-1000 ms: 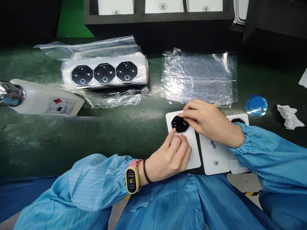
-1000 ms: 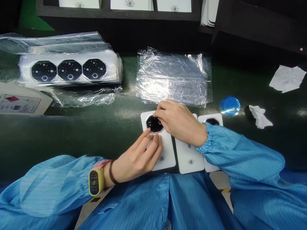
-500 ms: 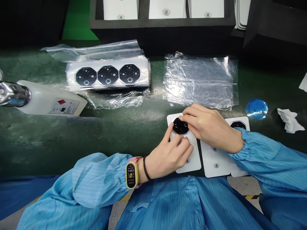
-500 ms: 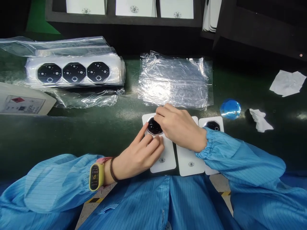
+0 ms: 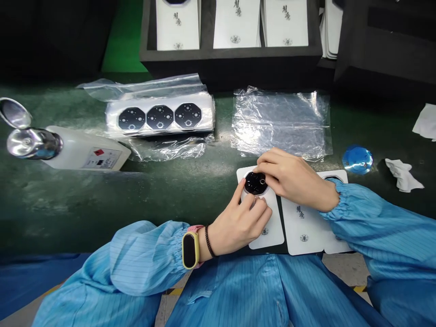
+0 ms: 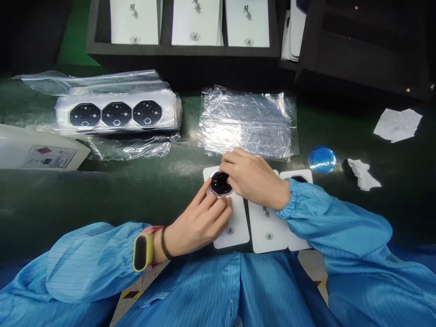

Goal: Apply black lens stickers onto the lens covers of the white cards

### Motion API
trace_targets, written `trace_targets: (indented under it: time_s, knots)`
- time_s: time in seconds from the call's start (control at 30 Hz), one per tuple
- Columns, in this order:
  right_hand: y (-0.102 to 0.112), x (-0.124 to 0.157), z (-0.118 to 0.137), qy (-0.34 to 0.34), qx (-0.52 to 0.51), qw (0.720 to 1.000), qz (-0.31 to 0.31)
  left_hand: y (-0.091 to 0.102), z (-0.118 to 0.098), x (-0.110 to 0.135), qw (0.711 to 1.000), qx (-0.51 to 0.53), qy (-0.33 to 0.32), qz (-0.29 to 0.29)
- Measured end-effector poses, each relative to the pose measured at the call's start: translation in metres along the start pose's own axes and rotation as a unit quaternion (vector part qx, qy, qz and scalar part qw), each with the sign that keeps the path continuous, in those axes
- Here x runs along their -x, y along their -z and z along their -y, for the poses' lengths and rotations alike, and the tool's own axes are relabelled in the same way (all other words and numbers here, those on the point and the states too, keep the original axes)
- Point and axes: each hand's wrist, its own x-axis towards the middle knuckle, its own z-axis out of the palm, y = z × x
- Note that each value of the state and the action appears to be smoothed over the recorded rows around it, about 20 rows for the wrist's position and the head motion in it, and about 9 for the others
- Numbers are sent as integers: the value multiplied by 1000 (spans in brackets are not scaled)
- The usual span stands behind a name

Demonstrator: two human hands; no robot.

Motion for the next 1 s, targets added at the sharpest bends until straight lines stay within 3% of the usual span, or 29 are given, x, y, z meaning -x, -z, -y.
trace_targets:
  time_s: [0.13,0.3,0.43,0.53,0.6,0.7,0.77,0.87,1.0]
  knots:
    - [6,2,-7,-65,-28,997,-41,1,0,1,999,-18,43,-11]
    - [14,0,-2,-114,-42,993,11,6,-2,4,993,-58,101,-15]
    - [25,-6,1,-171,-111,978,41,5,0,8,990,-55,127,-27]
    - [36,-6,-1,-217,-246,938,112,3,9,10,986,35,146,-75]
    - [46,-3,-3,-231,-325,910,110,3,17,7,971,153,161,-91]
    - [67,5,-3,-200,-327,924,-6,9,28,-10,921,341,158,-105]
    - [85,13,0,-157,-295,938,-91,18,33,-29,895,400,133,-149]
    - [111,26,8,-88,-261,942,-193,37,36,-65,896,380,71,-219]
    - [131,45,19,-25,-124,934,-335,59,30,-106,905,347,-11,-247]
